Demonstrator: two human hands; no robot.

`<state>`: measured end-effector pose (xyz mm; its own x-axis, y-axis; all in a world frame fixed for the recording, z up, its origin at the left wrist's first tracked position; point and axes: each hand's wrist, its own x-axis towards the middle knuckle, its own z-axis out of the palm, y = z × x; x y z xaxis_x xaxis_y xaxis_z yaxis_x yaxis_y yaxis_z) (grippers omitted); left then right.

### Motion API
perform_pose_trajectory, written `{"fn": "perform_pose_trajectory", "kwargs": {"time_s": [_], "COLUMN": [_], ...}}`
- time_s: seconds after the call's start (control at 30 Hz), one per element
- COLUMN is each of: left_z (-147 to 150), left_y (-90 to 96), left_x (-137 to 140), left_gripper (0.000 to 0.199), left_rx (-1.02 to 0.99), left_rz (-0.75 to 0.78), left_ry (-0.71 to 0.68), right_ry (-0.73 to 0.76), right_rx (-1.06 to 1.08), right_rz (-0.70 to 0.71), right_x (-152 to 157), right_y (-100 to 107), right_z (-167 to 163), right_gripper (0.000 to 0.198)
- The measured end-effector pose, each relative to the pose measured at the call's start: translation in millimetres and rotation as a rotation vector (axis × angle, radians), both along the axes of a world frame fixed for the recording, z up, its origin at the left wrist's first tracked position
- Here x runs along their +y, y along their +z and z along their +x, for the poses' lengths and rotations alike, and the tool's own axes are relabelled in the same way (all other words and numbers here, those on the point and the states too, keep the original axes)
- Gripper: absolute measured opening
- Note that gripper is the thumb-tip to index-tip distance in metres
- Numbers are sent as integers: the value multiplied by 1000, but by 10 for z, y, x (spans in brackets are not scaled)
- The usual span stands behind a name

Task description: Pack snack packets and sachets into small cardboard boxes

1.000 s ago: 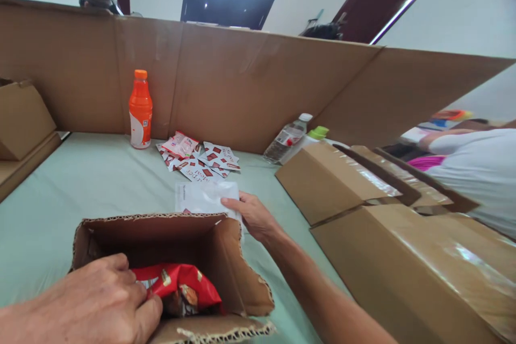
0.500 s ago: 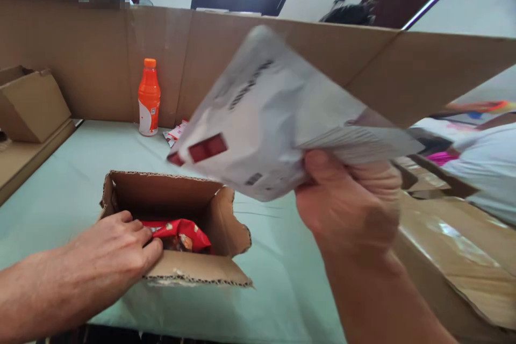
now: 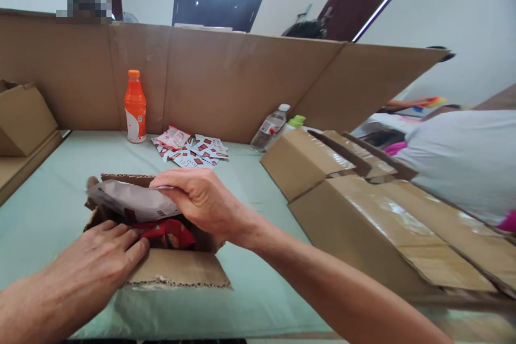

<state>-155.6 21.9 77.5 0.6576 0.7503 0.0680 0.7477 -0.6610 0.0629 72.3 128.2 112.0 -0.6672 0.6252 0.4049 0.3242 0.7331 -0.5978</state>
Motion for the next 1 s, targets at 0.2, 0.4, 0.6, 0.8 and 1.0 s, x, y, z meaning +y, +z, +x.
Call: {"fn": "perform_pose_trajectory", "kwargs": {"time_s": [0.2, 0.4, 0.6, 0.8, 1.0], "left_z": [7, 41, 118, 6, -201], "left_y": [21, 28, 128, 88, -13], "left_x": [-20, -19, -24, -86, -10], "left_gripper": [42, 45, 50, 64, 96], "left_rx": [-13, 9, 68, -19, -137], "left_rz": [-12, -67, -103, -40, 112], "left_ry": [-13, 23, 34, 8, 22], "right_ry": [-114, -153, 65, 54, 245], "right_rx": [-384, -473, -925, -1007, -903], "right_rz": [-34, 85, 56, 105, -29], "right_x": [110, 89, 86, 78, 111], "right_y": [48, 59, 140, 176, 174], "right_z": [101, 130, -53, -149, -136], "right_gripper": [34, 34, 29, 34, 37]}}
